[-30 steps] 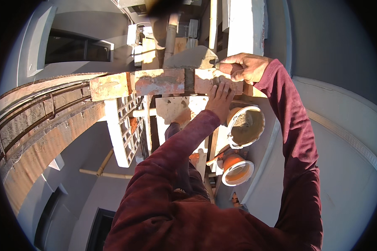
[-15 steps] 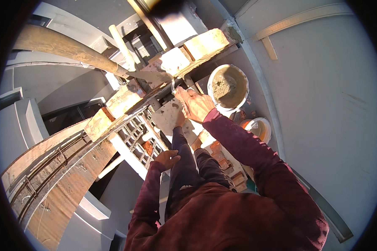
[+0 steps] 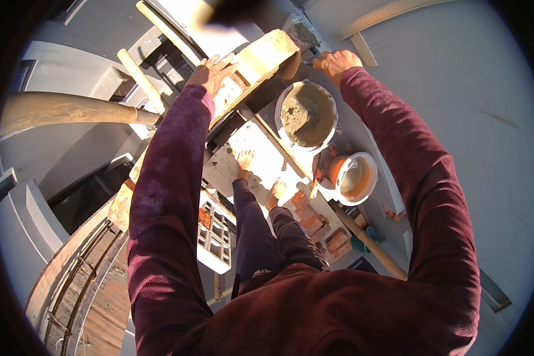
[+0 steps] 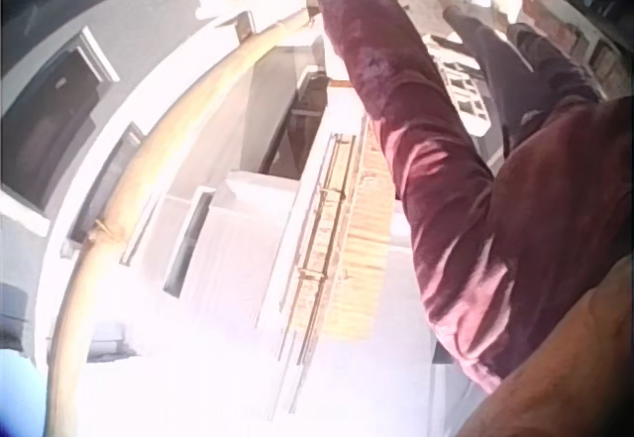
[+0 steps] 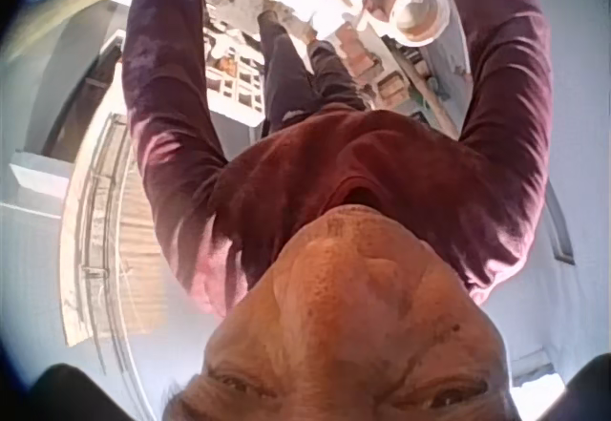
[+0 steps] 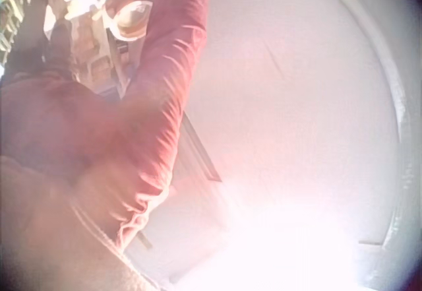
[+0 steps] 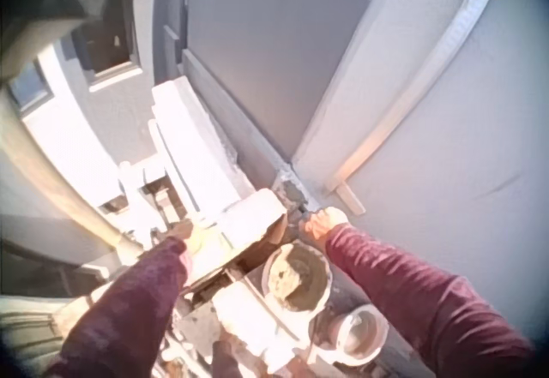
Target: The person scoops mortar from a bucket using a trowel and applies it to a brick wall under construction. They then place a brick onto the mortar, press it into position, and tap it to align it with the existing structure.
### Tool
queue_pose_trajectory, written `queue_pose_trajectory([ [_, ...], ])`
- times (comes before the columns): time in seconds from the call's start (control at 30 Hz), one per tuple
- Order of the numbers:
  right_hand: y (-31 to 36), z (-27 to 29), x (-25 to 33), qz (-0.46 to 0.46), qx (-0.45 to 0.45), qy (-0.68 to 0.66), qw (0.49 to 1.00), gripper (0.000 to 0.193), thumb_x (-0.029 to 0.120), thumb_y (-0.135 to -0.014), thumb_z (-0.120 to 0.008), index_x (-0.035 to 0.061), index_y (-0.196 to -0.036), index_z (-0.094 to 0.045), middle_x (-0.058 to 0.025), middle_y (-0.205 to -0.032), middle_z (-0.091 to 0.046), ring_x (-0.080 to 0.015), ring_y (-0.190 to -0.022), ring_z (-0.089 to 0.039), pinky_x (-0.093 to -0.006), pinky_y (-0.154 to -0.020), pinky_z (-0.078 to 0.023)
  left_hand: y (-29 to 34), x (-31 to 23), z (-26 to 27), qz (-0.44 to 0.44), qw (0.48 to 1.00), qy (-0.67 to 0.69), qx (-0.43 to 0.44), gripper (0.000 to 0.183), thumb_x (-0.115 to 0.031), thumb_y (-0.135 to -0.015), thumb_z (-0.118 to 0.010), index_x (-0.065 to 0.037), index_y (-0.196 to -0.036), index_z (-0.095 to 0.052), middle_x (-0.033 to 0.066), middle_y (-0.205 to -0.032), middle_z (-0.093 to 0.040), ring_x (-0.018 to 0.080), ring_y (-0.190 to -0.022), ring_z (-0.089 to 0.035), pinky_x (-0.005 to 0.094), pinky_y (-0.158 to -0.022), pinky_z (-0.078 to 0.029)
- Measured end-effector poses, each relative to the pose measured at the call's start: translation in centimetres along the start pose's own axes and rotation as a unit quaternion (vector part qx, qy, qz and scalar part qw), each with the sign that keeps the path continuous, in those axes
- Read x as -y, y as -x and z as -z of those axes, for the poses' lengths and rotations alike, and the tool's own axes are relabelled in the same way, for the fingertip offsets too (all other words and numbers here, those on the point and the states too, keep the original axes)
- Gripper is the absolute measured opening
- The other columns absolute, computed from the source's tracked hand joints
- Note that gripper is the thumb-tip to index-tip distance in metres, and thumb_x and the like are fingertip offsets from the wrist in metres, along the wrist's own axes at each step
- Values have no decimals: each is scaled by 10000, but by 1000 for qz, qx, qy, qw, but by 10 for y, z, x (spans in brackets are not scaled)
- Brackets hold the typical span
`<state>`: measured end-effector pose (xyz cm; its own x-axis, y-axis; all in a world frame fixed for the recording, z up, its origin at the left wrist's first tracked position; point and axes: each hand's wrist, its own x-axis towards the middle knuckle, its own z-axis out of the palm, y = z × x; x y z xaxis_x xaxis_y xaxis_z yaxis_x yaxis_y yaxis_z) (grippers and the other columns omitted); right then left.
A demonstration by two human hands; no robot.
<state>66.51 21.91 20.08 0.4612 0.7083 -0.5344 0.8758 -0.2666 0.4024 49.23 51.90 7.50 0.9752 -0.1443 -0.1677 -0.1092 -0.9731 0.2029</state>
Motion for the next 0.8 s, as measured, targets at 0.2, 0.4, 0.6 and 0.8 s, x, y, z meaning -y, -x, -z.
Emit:
queue_pose_trajectory([
  [0.2, -1, -10, 15, 19, 15, -4, 1000, 423, 147, -939, -512, 264, -1344, -497, -49, -1153, -606, -248, -991, -679, -389, -802, -571, -9, 15, -33, -65, 995, -65, -41, 773, -274, -769, -797, -279, -1455, -442, -37, -1537, -389, 284, -1452, -268, 547, -1199, -142],
  [0.4, 4, -1, 34, 68, -22, -35, 997, 463, 147, -935, -530, 262, -1381, -473, -61, -1205, -592, -242, -1081, -644, -386, -840, -565, -13, 23, -48, -43, 994, -99, -26, 818, -292, -746, -806, -314, -1465, -417, -34, -1536, -386, 286, -1438, -285, 589, -1191, -95],
  [0.6, 2, 42, 75, 80, 62, -102, 990, 451, 156, -927, -561, 204, -1370, -491, -104, -1243, -594, -289, -1099, -640, -408, -870, -553, -14, 8, -31, -37, 989, -146, 17, 791, -386, -799, -752, -322, -1489, -370, -47, -1528, -392, 279, -1446, -265, 588, -1190, -80],
  [0.8, -2, 84, 67, 127, 92, -177, 972, 461, 241, -814, -738, 119, -1242, -617, -154, -1224, -652, -293, -1164, -624, -418, -949, -510, -12, 15, -38, -38, 989, -143, 20, 817, -427, -818, -735, -331, -1515, -319, -63, -1568, -332, 290, -1470, -217, 609, -1188, -40],
])
